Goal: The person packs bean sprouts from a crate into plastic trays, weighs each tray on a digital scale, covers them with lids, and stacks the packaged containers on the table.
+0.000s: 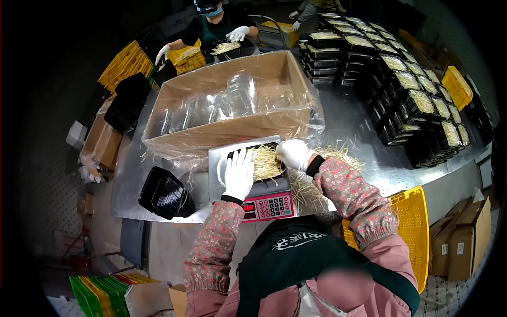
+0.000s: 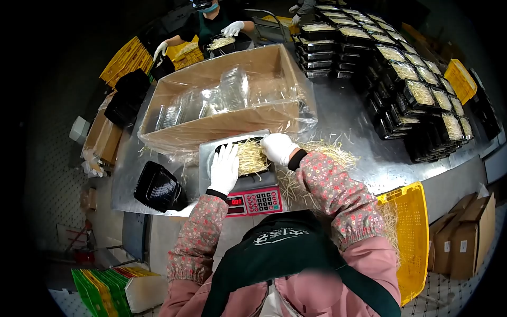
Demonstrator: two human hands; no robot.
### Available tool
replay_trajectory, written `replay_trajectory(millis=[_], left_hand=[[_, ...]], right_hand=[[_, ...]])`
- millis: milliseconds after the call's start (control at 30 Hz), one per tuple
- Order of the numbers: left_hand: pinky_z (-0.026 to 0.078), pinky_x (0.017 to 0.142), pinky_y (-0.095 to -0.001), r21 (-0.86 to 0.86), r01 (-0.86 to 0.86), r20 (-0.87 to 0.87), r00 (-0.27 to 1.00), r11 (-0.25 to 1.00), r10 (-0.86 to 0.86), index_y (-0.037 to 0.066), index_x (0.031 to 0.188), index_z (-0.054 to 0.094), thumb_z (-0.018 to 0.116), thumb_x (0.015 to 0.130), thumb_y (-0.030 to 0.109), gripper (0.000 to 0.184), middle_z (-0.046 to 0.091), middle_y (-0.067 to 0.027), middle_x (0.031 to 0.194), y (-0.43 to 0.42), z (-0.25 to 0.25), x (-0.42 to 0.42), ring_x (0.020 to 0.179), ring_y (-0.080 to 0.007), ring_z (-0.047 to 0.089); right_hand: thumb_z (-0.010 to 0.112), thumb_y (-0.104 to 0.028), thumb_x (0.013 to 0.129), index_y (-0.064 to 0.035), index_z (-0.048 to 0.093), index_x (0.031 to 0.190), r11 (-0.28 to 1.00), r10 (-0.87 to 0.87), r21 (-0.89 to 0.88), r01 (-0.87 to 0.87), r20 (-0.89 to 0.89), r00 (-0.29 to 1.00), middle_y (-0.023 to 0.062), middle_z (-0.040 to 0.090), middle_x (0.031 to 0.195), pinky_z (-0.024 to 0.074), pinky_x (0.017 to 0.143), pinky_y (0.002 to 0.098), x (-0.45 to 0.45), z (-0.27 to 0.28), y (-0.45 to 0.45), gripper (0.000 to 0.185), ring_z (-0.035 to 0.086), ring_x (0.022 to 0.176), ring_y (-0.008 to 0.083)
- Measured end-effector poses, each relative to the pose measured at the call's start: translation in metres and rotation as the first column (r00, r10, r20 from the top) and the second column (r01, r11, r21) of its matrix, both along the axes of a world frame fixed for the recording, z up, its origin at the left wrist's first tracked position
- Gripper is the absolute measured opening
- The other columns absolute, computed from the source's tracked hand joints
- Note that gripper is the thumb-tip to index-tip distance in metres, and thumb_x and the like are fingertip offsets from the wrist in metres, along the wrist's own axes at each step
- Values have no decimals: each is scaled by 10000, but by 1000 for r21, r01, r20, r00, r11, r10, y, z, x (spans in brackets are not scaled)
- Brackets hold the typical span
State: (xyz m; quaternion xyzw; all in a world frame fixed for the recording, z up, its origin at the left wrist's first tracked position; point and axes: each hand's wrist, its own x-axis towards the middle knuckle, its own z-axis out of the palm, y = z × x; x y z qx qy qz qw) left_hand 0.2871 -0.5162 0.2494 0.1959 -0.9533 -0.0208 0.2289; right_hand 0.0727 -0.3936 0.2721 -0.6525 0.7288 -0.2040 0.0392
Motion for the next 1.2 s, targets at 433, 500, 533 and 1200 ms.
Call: replay_trajectory(millis=[433, 500, 533, 1200], left_hand=[[260, 1174, -360, 609, 101, -432, 874, 787, 222, -32, 1463, 383, 460, 1023, 150, 482, 384, -184, 1525, -40, 58, 67, 1416, -289, 356], [265, 1168, -359, 650, 119, -446, 859, 750, 250, -58, 1478, 332, 443, 1027, 167, 516, 373, -204, 1523, -37, 84, 84, 1415, -284, 351], [274, 1162, -362, 601, 89, -411, 887, 794, 211, -66, 1484, 310, 455, 1024, 188, 546, 374, -214, 1518, -43, 88, 94, 1412, -289, 355], [397, 1069, -452, 296, 102, 89, 987, 950, -134, -14, 1377, 474, 687, 865, 419, 704, 535, -233, 1342, -12, 13, -2, 1244, -368, 508]], right_hand=[[727, -60, 852, 47, 687, 936, 911, -292, 91, 402, 831, 473, 14, 673, 734, 467, 548, 207, -94, 49, 123, 142, 603, 610, 76], [784, -153, 796, -29, 702, 1053, 925, -367, 170, 341, 634, 680, 78, 699, 808, 526, 676, 294, -117, -21, 136, 297, 657, 732, 180], [810, -217, 771, -66, 696, 1130, 924, -362, 240, 296, 310, 879, 125, 719, 903, 550, 753, 345, -126, -49, 141, 406, 684, 826, 239], [749, -303, 782, -73, 717, 1047, 977, 96, 167, -132, 207, 974, 166, 714, 902, 531, 789, 423, -8, 21, 1, 353, 681, 873, 346]])
